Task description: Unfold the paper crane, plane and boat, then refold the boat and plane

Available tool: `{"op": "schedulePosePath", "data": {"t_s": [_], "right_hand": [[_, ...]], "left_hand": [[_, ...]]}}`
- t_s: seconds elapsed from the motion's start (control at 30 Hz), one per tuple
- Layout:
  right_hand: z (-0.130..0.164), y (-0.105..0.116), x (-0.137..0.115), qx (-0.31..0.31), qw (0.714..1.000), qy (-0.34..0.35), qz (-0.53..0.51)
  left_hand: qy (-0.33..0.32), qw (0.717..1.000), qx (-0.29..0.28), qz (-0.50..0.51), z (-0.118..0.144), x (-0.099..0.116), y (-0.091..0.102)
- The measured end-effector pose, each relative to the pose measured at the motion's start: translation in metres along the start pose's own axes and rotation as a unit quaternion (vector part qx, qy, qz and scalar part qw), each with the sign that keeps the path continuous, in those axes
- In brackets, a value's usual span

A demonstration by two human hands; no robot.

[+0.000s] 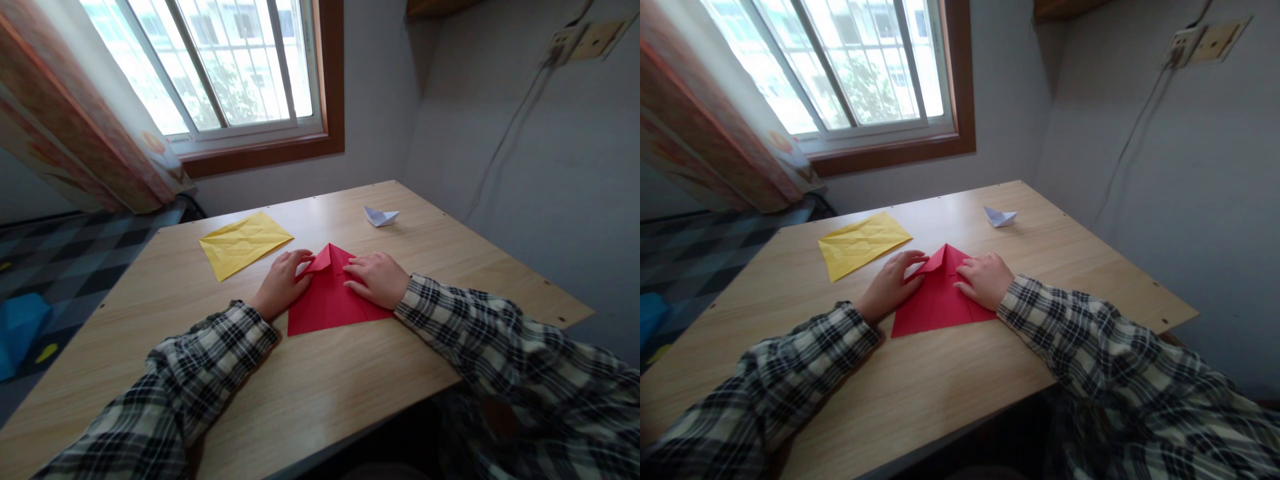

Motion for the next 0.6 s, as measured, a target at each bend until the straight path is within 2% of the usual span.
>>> {"op": "schedulePosePath", "data": {"t_s": [0.6], "right_hand": [[0.0005, 0.0019, -0.0012, -0.003, 1.0, 0.0, 0.003]], "left_hand": [[-0.021, 0.997, -0.055, -0.051, -0.0018, 0.0102, -0.005]]}}
Point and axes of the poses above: each hand's wrist, its own z-axis away from the middle knuckle, its own y-axis out of the back of the hand, x = y × z, the point moved 8 cm from there along -z, towards the middle knuckle, and after that the axes turned 14 degrees about -x, right-handed, at the moved point
